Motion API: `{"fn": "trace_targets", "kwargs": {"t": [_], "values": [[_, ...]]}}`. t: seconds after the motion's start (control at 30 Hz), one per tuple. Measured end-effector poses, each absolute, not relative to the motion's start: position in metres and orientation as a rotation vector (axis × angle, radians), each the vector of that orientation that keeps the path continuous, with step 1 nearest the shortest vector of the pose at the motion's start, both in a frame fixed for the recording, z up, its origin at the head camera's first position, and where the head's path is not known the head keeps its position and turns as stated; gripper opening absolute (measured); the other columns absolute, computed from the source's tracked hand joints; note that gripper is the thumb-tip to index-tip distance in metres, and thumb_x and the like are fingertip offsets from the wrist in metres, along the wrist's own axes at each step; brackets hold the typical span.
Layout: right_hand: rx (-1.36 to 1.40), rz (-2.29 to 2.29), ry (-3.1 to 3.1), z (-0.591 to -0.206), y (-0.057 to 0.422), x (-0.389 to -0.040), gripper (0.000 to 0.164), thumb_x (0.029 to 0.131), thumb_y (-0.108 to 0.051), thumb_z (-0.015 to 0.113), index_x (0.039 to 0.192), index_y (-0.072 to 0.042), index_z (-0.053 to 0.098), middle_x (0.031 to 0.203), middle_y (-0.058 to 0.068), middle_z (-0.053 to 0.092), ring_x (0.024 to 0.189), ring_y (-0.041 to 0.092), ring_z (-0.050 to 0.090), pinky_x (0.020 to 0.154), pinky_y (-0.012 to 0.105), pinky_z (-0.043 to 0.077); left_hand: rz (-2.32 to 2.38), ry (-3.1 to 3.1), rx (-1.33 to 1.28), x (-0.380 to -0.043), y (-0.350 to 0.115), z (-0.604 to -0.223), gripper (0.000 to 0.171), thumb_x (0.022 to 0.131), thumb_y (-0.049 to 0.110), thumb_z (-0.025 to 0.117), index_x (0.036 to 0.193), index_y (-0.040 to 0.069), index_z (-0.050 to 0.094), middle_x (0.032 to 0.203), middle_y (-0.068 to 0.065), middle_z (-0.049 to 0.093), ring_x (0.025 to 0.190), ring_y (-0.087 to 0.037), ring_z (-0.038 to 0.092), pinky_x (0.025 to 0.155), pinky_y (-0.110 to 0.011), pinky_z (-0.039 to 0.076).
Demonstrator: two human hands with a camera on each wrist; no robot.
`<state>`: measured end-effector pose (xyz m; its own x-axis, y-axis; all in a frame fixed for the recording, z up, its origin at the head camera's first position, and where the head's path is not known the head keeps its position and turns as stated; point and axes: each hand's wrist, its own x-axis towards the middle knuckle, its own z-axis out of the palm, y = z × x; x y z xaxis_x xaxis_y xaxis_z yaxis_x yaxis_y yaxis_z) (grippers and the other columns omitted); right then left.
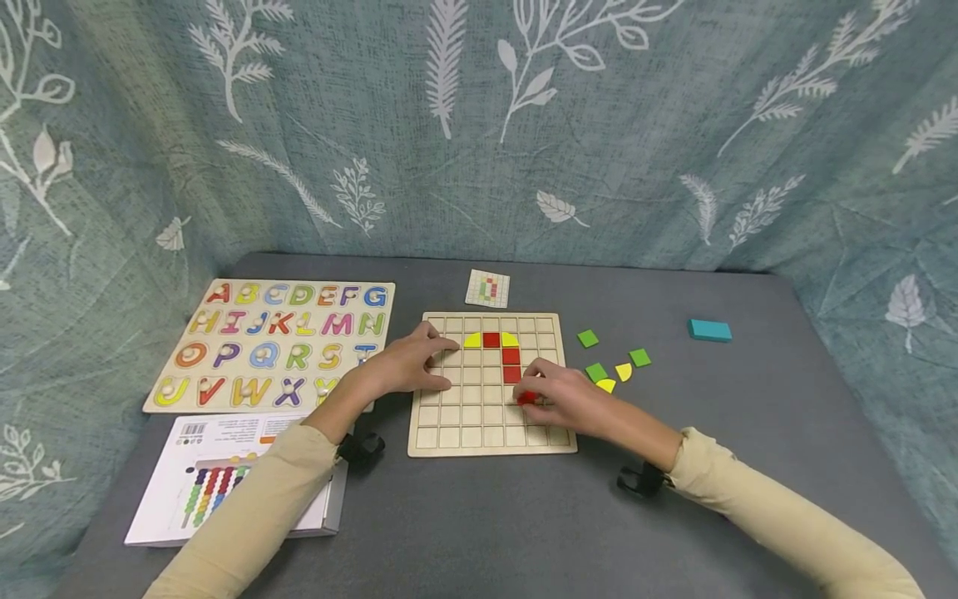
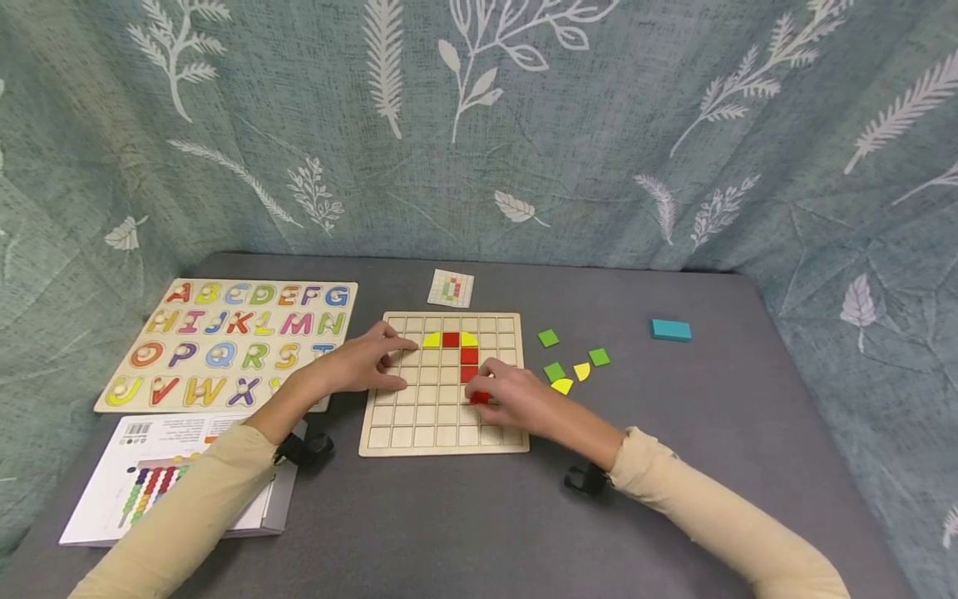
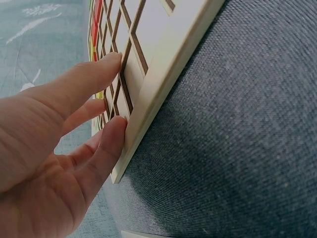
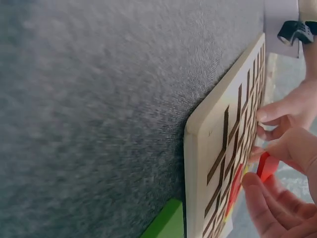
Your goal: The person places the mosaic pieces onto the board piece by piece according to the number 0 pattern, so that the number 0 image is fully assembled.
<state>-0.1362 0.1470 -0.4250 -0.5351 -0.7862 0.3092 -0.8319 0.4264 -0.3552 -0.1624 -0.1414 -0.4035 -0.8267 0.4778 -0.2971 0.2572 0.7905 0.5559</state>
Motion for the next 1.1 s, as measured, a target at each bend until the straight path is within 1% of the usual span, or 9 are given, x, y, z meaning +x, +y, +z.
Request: {"fn": "trace_targets", "kwargs": {"t": [0.27,0.57,0.7,0.87,1.1], "values": [[1.504,0.696,-2.550,-0.427,0.138,-0.143,0.012,0.082,-0.009,0.072,0.093,-0.014,0.068,0.094,0.003,0.060,0.068,0.008,0.059,0.061,0.018,0.048,0.694,2.566,0.549,-0.163,-0.140,-0.403,0.059,0.087,0.026,0.073,0.140,0.012,0.052,0.123,-0.013,0.043,0.086,-0.018,0.049,0.071,-0.029,0.039],[1.480,0.645,-2.575,-0.428,0.135,-0.146,0.014,0.082,-0.010,0.072,0.093,-0.018,0.070,0.094,-0.001,0.061,0.065,0.006,0.053,0.057,0.017,0.041,0.685,2.557,0.545,-0.163,-0.140,-0.402,0.059,0.087,0.026,0.072,0.141,0.012,0.051,0.124,-0.013,0.043,0.087,-0.018,0.049,0.072,-0.030,0.040],[1.478,0.604,-2.583,-0.429,0.134,-0.147,0.015,0.082,-0.011,0.072,0.093,-0.020,0.070,0.093,-0.003,0.062,0.066,0.006,0.053,0.056,0.017,0.040,0.686,2.561,0.548,-0.163,-0.140,-0.402,0.059,0.087,0.026,0.072,0.141,0.012,0.051,0.123,-0.013,0.043,0.087,-0.018,0.050,0.072,-0.030,0.040],[1.479,0.554,-2.592,-0.430,0.132,-0.147,0.014,0.082,-0.013,0.073,0.093,-0.021,0.070,0.093,-0.004,0.062,0.072,0.007,0.054,0.056,0.017,0.040,0.689,2.566,0.554,-0.163,-0.140,-0.403,0.059,0.087,0.026,0.073,0.140,0.012,0.052,0.122,-0.013,0.043,0.087,-0.018,0.050,0.072,-0.030,0.040],[1.520,0.563,-2.605,-0.433,0.132,-0.148,0.014,0.083,-0.013,0.071,0.095,-0.021,0.070,0.095,-0.004,0.061,0.072,0.007,0.054,0.059,0.018,0.042,0.694,2.569,0.553,-0.163,-0.141,-0.403,0.059,0.087,0.026,0.073,0.140,0.012,0.052,0.122,-0.012,0.043,0.089,-0.018,0.051,0.074,-0.030,0.041]]}}
